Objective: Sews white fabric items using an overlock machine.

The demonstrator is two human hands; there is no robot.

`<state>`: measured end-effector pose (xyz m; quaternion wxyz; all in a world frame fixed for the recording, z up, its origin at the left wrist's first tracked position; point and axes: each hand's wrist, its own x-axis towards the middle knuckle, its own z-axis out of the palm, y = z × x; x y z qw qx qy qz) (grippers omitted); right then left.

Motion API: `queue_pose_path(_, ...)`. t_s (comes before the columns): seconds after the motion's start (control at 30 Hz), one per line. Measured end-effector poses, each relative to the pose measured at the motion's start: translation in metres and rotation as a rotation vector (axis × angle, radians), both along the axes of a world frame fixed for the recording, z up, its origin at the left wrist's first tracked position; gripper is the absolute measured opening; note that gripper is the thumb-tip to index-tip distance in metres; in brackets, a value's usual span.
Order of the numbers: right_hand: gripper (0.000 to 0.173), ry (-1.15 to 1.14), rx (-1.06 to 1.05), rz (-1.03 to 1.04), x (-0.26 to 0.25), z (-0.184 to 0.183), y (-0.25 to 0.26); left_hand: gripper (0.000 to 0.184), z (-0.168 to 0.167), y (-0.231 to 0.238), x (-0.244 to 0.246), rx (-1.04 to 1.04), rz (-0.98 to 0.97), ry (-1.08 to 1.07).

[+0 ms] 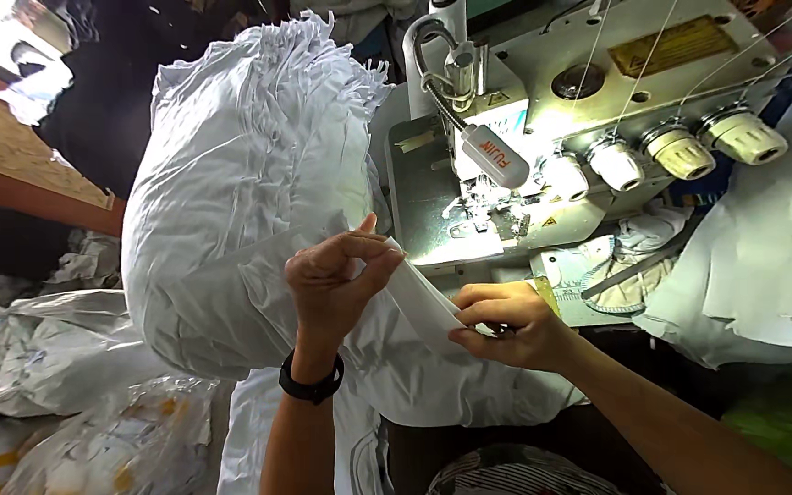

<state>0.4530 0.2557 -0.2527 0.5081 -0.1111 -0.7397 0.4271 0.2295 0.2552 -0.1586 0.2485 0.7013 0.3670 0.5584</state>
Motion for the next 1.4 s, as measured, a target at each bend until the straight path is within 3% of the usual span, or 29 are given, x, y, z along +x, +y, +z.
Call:
queue_pose_path(0.17, 0.017, -0.105, -0.023, -0.035, 0.016, 0.002, -0.017, 0.009, -0.014, 0.010, 0.015, -0.101, -0.153, -0.124)
queue_pose_path(0.3, 0.012, -0.299, -0.082, -0.206, 0.025, -0.019, -0.033, 0.001, -0.027, 0.034, 0.045, -0.077, -0.291, 0.038)
queue_pose_path(0.43, 0.026, -0.348, -0.218, -0.391, 0.029, -0.051, -0.046, 0.010, -0.053, 0.047, 0.066, -0.144, -0.104, 0.286)
queue_pose_path(0.5, 0.032, -0.293, -0.260, -0.414, 0.028, -0.064, -0.053, 0.008, -0.058, 0.045, 0.070, -0.056, 0.017, 0.444)
queue_pose_path(0.6, 0.033, -0.234, -0.221, -0.397, 0.028, -0.075, -0.064, 0.018, -0.065, 0.015, 0.086, 0.101, 0.293, 0.809)
queue_pose_path(0.7, 0.029, -0.224, -0.129, -0.431, 0.029, -0.076, -0.069, 0.024, -0.080, -0.020, 0.113, 0.102, 0.543, 1.065)
queue_pose_path(0.87, 0.028, -0.177, -0.142, -0.546, 0.026, -0.063, -0.059, 0.032, -0.093, -0.015, 0.114, 0.032, 0.596, 0.998)
queue_pose_path(1.07, 0.030, -0.104, -0.343, -0.469, 0.023, -0.051, -0.057, 0.038, -0.083, -0.001, 0.095, -0.101, 0.362, 0.837)
queue_pose_path(1.23, 0.029, -0.057, -0.447, -0.438, 0.021, -0.046, -0.054, 0.043, -0.073, 0.011, 0.078, -0.110, 0.267, 0.867)
queue_pose_path(1.4, 0.029, -0.058, -0.464, -0.368, 0.023, -0.047, -0.064, 0.031, -0.067, 0.006, 0.069, -0.026, 0.246, 0.842)
